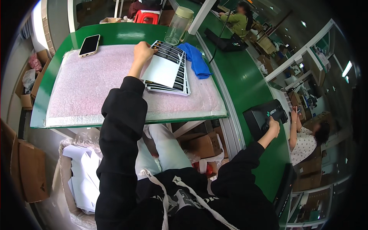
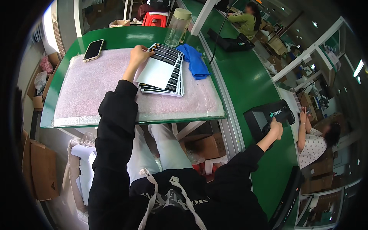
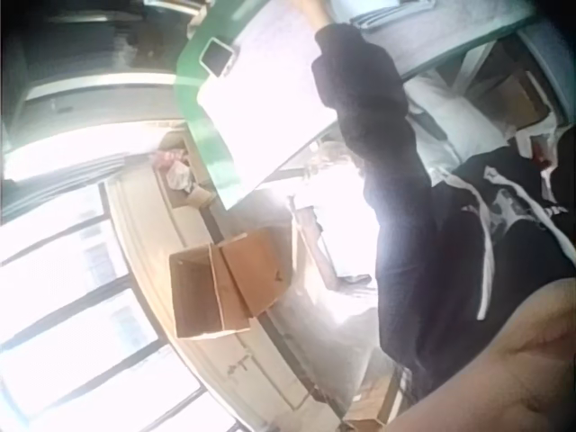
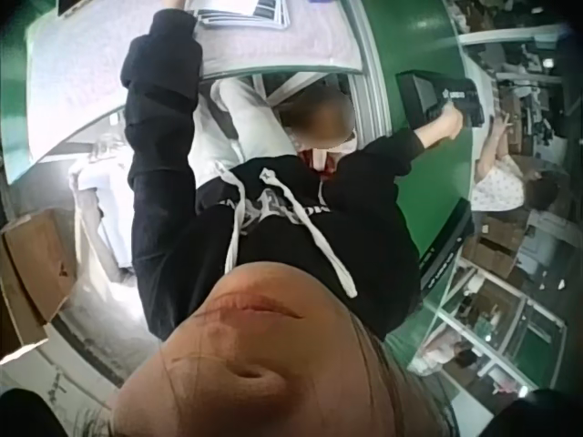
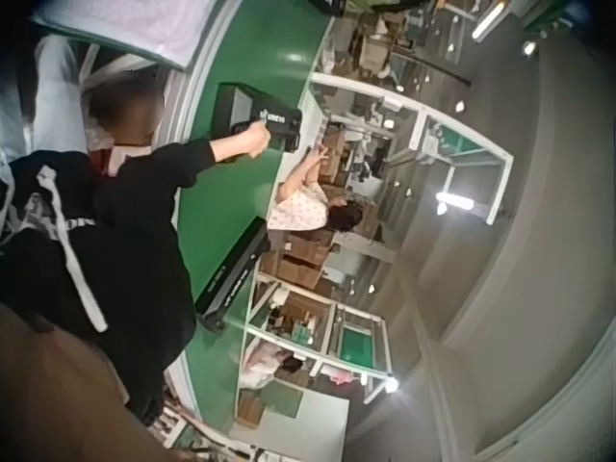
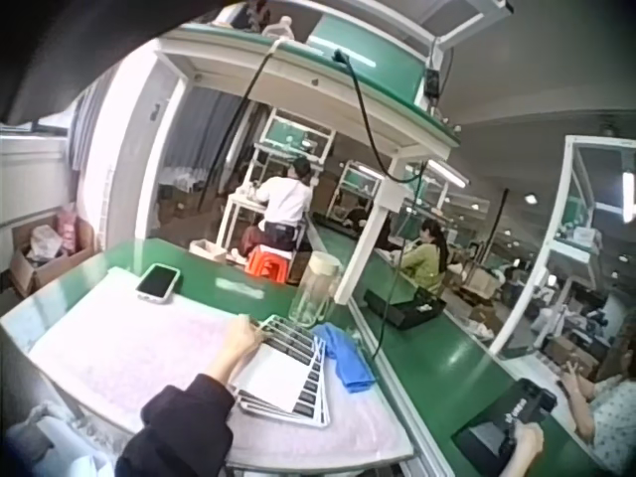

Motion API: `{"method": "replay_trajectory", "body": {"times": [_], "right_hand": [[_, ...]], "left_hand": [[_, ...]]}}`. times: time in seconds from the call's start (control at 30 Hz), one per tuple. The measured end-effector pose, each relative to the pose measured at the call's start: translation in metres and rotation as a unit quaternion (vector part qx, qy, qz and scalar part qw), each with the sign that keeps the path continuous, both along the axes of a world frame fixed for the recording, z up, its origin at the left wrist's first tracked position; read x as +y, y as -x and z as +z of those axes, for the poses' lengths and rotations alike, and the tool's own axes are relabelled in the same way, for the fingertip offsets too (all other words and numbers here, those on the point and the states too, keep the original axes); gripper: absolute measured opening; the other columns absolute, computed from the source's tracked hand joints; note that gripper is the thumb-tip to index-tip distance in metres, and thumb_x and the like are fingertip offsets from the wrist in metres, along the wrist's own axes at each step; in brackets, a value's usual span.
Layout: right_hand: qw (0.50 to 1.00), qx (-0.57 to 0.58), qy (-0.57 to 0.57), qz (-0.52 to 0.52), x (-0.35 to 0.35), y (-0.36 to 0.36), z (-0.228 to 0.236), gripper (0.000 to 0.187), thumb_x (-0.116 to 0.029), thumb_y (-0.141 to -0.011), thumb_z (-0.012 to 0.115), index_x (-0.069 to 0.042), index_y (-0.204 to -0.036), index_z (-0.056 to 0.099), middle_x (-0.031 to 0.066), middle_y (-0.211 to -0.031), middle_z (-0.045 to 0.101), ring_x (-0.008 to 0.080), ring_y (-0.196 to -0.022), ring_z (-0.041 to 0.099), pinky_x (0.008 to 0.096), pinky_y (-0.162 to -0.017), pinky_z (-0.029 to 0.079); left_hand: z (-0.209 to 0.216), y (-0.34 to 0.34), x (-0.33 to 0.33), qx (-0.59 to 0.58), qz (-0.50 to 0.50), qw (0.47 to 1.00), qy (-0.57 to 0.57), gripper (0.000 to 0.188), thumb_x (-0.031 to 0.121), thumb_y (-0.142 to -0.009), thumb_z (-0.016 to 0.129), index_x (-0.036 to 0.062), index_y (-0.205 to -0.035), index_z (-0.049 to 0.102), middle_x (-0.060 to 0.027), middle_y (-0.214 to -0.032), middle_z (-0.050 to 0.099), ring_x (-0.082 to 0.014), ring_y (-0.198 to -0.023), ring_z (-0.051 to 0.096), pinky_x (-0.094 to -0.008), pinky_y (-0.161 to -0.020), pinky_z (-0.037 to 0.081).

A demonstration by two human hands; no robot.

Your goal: Applying warning and identification labels to equipment components on an assembly line.

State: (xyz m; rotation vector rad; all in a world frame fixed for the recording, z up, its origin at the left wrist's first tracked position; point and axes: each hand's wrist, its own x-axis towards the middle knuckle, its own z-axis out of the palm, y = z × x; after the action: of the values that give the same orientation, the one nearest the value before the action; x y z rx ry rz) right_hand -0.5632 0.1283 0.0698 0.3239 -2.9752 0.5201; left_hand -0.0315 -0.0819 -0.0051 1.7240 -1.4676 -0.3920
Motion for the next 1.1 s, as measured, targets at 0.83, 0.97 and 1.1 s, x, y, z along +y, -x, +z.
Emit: {"method": "replay_trajectory", "body": {"times": [0.83,0.97,1.1], "right_hand": [[0.457,0.024,0.227,0.86,-0.19,-0.403,0.056,0.021,-0.02,-0.076,0.067,0.001,-0.083,0.065,0.008,-0.081,0.065,0.0181,-0.077,0.064,0.0269,-0.069,0.05],[0.342,0.042,0.286,0.894,-0.217,-0.399,0.049,0.027,-0.004,-0.078,0.059,-0.001,-0.105,0.062,0.0231,-0.079,0.062,0.0342,-0.072,0.063,0.038,-0.061,0.05],[0.42,0.162,0.284,0.847,-0.2,-0.416,0.047,0.019,-0.017,-0.074,0.064,0.002,-0.076,0.067,0.018,-0.064,0.062,0.0284,-0.064,0.065,0.0341,-0.055,0.051]], "left_hand": [[0.043,-0.03,0.024,0.582,-0.387,0.706,0.116,0.01,0.002,-0.088,0.055,-0.0022,-0.097,0.058,-0.0081,-0.092,0.061,-0.0135,-0.083,0.06,-0.0243,-0.082,0.049],[0.043,-0.027,0.021,0.553,-0.367,0.733,0.147,0.017,0.004,-0.09,0.054,-0.0026,-0.105,0.054,-0.0064,-0.099,0.06,-0.0134,-0.094,0.059,-0.0237,-0.089,0.047],[0.038,-0.035,0.025,0.527,-0.364,0.747,0.175,0.017,0.006,-0.09,0.055,-0.003,-0.104,0.054,-0.0076,-0.1,0.06,-0.0144,-0.097,0.058,-0.0238,-0.09,0.047]]}}
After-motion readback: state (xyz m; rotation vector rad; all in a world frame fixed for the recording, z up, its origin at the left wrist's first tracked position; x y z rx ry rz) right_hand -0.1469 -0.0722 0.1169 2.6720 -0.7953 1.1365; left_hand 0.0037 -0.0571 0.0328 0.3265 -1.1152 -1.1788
